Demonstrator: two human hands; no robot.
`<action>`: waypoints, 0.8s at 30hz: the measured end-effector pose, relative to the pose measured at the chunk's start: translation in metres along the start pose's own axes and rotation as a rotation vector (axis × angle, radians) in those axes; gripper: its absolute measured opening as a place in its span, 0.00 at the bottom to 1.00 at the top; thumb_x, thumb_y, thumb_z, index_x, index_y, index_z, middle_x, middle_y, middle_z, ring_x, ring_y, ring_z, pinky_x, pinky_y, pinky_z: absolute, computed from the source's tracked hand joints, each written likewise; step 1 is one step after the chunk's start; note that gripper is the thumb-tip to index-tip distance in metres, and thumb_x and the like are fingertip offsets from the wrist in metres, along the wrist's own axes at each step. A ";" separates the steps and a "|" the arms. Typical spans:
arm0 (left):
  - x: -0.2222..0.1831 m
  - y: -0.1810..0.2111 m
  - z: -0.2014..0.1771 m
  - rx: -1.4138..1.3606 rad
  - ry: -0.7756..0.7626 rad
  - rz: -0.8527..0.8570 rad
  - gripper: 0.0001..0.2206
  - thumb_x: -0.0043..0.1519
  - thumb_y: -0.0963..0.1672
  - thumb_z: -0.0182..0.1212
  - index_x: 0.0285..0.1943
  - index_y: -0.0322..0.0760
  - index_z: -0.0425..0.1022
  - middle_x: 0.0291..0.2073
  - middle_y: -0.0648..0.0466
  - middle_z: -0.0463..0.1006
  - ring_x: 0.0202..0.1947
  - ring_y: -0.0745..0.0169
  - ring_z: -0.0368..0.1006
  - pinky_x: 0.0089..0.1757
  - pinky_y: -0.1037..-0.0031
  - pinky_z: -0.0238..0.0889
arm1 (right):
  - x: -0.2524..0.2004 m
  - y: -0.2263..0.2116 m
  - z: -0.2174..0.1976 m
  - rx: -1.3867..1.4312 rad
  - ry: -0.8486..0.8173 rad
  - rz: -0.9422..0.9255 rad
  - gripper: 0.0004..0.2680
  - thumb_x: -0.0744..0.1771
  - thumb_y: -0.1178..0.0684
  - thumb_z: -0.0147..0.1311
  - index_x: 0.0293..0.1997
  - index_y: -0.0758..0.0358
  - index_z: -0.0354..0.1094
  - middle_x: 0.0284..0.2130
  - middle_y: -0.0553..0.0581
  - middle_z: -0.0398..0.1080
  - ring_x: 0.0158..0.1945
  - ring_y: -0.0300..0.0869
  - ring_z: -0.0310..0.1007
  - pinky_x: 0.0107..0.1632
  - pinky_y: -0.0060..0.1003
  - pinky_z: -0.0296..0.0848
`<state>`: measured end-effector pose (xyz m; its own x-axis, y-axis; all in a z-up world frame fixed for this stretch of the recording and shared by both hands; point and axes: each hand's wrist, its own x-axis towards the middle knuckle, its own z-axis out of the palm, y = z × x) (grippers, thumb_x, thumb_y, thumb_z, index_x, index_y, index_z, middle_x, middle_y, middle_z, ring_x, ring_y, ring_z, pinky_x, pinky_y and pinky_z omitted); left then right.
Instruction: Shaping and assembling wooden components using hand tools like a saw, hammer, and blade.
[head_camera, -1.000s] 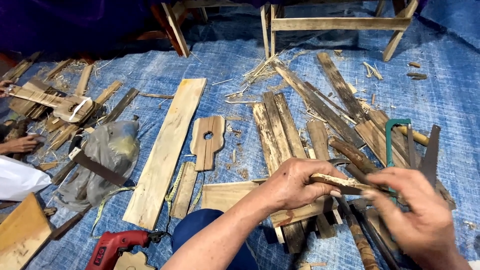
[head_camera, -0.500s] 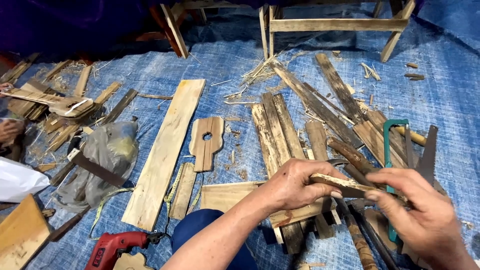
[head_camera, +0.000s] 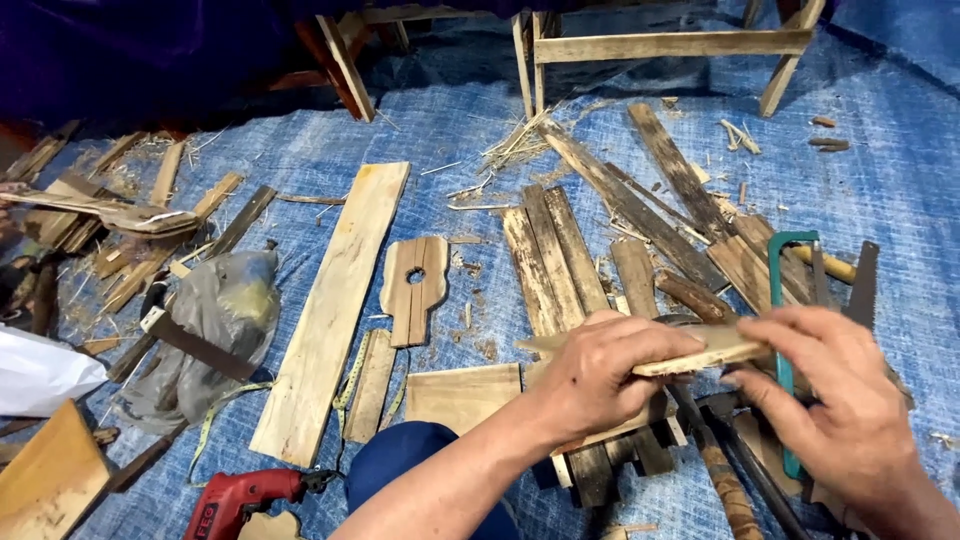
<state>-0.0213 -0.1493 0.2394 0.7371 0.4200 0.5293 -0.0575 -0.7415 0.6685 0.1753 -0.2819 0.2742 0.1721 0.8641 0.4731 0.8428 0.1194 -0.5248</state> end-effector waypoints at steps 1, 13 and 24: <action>-0.001 -0.003 0.002 0.041 0.050 0.027 0.18 0.59 0.34 0.62 0.56 0.45 0.77 0.42 0.59 0.83 0.38 0.69 0.75 0.51 0.73 0.66 | 0.003 0.004 0.001 -0.096 0.010 0.081 0.18 0.59 0.56 0.65 0.54 0.68 0.73 0.55 0.65 0.71 0.59 0.50 0.68 0.59 0.46 0.71; 0.003 0.036 0.023 0.412 0.164 0.167 0.13 0.66 0.39 0.62 0.60 0.40 0.76 0.56 0.50 0.80 0.58 0.56 0.76 0.59 0.47 0.48 | 0.018 -0.022 -0.008 0.909 0.128 0.927 0.16 0.71 0.62 0.36 0.67 0.76 0.59 0.54 0.72 0.67 0.55 0.56 0.67 0.57 0.52 0.68; -0.017 0.016 0.072 0.397 0.184 0.150 0.13 0.65 0.37 0.57 0.59 0.27 0.73 0.57 0.43 0.74 0.54 0.52 0.74 0.60 0.46 0.42 | -0.018 0.028 0.048 1.249 0.170 1.071 0.10 0.71 0.65 0.42 0.58 0.78 0.61 0.49 0.71 0.67 0.53 0.53 0.68 0.56 0.48 0.68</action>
<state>0.0136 -0.2057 0.2035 0.6064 0.3523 0.7129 0.1348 -0.9291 0.3445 0.1716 -0.2702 0.2169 0.4890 0.7577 -0.4322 -0.5772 -0.0905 -0.8116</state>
